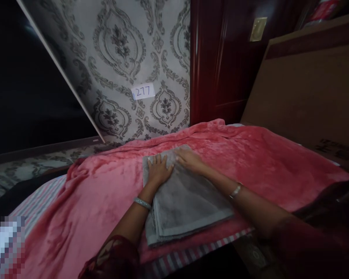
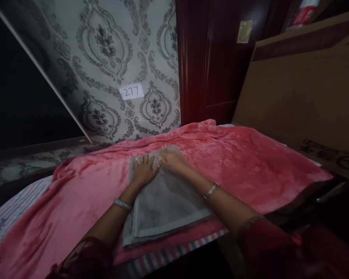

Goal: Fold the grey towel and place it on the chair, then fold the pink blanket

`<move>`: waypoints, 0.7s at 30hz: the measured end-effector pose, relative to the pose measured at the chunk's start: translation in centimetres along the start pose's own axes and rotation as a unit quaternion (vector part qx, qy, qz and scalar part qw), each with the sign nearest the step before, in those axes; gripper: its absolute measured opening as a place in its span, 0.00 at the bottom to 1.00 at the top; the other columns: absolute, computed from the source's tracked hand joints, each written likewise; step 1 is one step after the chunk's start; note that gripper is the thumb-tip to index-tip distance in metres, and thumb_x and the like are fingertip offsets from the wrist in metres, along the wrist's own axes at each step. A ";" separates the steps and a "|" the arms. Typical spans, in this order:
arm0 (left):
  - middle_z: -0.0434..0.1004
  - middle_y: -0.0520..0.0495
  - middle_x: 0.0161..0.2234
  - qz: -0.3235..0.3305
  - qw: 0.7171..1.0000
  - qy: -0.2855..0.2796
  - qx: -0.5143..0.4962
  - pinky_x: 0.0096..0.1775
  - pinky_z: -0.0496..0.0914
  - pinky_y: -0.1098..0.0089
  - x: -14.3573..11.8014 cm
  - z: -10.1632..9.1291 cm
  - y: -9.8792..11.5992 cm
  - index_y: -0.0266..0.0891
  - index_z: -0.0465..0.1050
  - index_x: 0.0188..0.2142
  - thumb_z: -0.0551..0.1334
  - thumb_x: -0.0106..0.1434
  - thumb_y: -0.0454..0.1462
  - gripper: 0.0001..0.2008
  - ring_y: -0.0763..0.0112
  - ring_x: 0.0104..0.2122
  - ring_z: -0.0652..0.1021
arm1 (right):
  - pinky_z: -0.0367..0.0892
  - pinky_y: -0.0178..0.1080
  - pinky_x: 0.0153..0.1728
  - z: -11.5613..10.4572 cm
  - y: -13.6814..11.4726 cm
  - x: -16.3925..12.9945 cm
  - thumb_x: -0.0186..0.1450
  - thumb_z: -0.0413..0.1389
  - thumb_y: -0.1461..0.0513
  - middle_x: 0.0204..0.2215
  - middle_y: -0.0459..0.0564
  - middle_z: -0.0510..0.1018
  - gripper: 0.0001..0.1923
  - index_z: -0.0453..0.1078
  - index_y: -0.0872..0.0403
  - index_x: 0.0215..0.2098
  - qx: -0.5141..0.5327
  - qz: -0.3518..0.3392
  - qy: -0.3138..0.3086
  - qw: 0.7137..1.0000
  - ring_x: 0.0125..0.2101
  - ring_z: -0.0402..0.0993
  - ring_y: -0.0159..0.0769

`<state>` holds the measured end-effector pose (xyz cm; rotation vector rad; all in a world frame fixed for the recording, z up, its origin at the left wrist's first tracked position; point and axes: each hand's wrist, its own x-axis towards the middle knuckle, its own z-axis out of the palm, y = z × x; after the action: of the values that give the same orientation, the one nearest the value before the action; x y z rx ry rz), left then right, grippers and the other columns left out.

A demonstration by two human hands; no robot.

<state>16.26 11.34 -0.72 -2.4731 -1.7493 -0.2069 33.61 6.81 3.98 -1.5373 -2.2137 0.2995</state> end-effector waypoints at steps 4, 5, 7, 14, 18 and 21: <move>0.50 0.33 0.70 0.002 1.000 -0.009 -0.002 0.65 0.50 0.42 0.1 0.0 -0.4 0.39 0.55 0.69 0.45 0.69 0.57 0.37 0.47 0.69 0.55 | 0.49 0.58 0.64 2.9 2.4 3.3 0.73 0.43 0.56 0.70 0.57 0.53 0.30 0.53 0.55 0.70 -0.080 0.144 0.025 0.986 0.69 0.45 0.50; 0.51 0.33 0.70 0.001 1.000 -0.017 -0.005 0.65 0.51 0.43 0.1 0.0 -0.6 0.39 0.54 0.69 0.45 0.68 0.57 0.37 0.48 0.69 0.55 | 0.49 0.59 0.64 3.8 3.0 3.3 0.73 0.43 0.54 0.70 0.56 0.52 0.30 0.53 0.54 0.71 -0.091 0.154 0.019 0.984 0.70 0.43 0.50; 0.51 0.33 0.70 0.001 1.000 -0.028 -0.014 0.65 0.50 0.45 0.2 0.0 -0.9 0.38 0.54 0.69 0.45 0.68 0.58 0.38 0.50 0.69 0.54 | 0.51 0.58 0.64 5.2 3.9 2.9 0.73 0.41 0.52 0.71 0.55 0.50 0.31 0.53 0.53 0.71 -0.110 0.154 0.015 0.982 0.70 0.41 0.49; 0.52 0.32 0.69 -0.045 0.999 -0.024 -0.018 0.65 0.47 0.40 0.5 -0.1 -2.0 0.33 0.55 0.68 0.43 0.68 0.57 0.39 0.48 0.69 0.54 | 0.53 0.58 0.63 5.6 4.6 2.8 0.73 0.38 0.50 0.71 0.56 0.50 0.31 0.53 0.53 0.71 -0.116 0.142 0.009 0.983 0.70 0.42 0.50; 0.48 0.34 0.71 -0.038 0.999 -0.030 -0.024 0.65 0.47 0.40 0.2 -0.7 -2.2 0.36 0.53 0.69 0.46 0.69 0.53 0.35 0.48 0.69 0.52 | 0.52 0.58 0.63 5.3 4.3 2.6 0.73 0.39 0.51 0.70 0.55 0.52 0.31 0.54 0.53 0.70 -0.109 0.141 0.014 0.984 0.70 0.43 0.50; 0.46 0.42 0.72 0.063 0.998 0.018 -0.014 0.65 0.43 0.38 -0.2 -1.0 -2.4 0.47 0.54 0.69 0.49 0.70 0.50 0.30 0.49 0.70 0.48 | 0.52 0.59 0.63 5.1 4.1 2.3 0.74 0.40 0.51 0.70 0.55 0.52 0.30 0.54 0.52 0.70 -0.105 0.140 0.017 0.985 0.69 0.44 0.51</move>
<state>13.86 11.80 0.27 -2.5727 -1.5800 -0.2639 34.03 10.82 -1.75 -1.9556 -2.0551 0.1244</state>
